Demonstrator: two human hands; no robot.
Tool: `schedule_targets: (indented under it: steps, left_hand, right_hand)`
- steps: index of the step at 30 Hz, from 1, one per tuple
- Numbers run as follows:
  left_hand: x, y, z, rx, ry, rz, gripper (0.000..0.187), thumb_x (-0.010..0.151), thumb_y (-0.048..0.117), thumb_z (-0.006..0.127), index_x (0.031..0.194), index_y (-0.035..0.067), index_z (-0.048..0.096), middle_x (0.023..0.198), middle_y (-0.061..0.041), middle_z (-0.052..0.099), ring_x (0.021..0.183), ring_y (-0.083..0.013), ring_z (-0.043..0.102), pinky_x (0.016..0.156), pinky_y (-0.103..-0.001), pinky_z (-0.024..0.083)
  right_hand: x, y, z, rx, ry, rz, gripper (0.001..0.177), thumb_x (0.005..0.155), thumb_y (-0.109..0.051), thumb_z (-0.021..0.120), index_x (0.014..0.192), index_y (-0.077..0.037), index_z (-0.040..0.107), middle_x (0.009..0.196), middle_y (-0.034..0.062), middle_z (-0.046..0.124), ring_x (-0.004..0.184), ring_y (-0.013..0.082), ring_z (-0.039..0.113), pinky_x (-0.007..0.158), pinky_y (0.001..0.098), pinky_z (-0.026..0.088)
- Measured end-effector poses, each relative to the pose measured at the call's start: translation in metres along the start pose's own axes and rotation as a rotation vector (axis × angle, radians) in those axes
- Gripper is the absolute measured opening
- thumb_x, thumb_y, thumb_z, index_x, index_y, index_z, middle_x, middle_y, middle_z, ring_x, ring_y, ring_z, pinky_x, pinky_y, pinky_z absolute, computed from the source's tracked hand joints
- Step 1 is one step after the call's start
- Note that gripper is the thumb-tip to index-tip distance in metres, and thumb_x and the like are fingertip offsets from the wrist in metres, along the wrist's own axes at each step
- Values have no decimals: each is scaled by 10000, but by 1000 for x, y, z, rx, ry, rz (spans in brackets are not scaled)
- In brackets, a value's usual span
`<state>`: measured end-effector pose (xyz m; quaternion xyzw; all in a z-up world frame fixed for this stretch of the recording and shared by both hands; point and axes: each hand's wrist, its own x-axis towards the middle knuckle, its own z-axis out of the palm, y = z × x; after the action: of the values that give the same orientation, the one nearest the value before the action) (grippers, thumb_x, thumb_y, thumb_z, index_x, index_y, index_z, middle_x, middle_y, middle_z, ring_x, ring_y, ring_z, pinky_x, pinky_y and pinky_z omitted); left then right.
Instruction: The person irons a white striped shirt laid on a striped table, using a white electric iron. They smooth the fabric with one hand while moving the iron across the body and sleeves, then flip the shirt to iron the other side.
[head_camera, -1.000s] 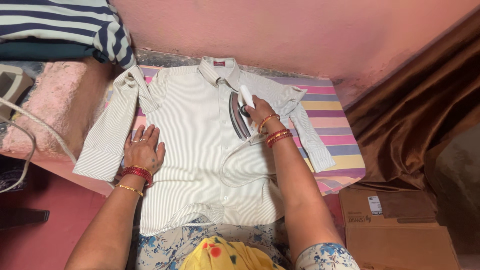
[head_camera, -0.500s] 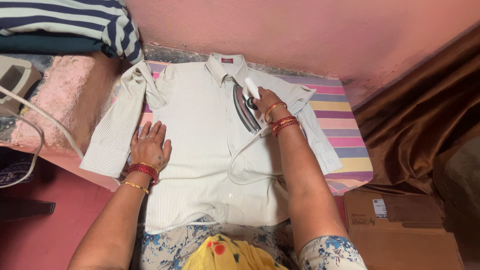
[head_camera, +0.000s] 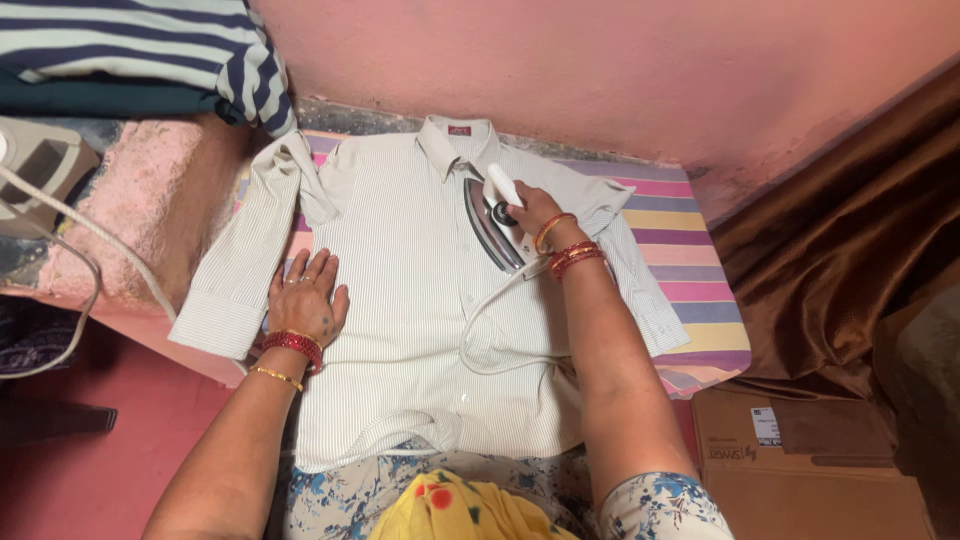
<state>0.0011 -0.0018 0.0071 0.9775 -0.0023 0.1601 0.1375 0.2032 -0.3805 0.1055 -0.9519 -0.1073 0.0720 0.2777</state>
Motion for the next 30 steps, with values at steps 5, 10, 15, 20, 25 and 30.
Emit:
schedule_targets:
  steps: [5,10,15,20,25,30]
  left_hand:
    - [-2,2,2,17,-4,-15,552,922,357,528,1431,155,590,1550,-29,509,1481,-263,379,1215,-500,229]
    - [-1,0,2,8,11,-9,538,940,365,524,1432,158,591,1555,-20,512,1489,-256,383,1228,-499,226]
    - [1,-1,2,-6,13,-4,553,924,366,530,1432,156,593,1551,-28,513,1482,-259,386,1222,-504,226]
    - [0,0,2,10,10,-8,553,919,369,530,1426,158,595,1550,-28,515,1481,-264,383,1208,-514,229]
    - [-2,-2,3,17,9,-11,553,930,381,520,1434,166,590,1560,-16,511,1488,-255,382,1217,-514,235]
    - [0,0,4,47,28,-8,553,944,384,510,1450,171,582,1565,-9,510,1492,-252,389,1225,-511,240]
  right_hand:
    - [4,-7,-5,-80,-34,49,539,967,-210,636,1469,-97,473,1155,212,708,1058,338,705,937,427,527]
    - [22,-13,2,-147,1,121,522,982,-205,616,1465,-96,448,1131,208,700,1041,362,702,898,460,546]
    - [25,-2,7,-192,30,28,473,1003,-219,639,1417,-48,486,1122,246,705,1041,414,686,901,479,540]
    - [0,9,10,-133,-16,36,561,953,-228,645,1426,-19,425,1098,257,685,1014,401,694,880,467,544]
    - [0,2,8,-159,21,87,444,967,-248,638,1306,7,506,1094,240,705,1025,387,705,897,470,550]
    - [20,-15,0,-170,64,183,422,978,-261,635,1293,-6,521,1102,202,711,1022,355,708,890,474,546]
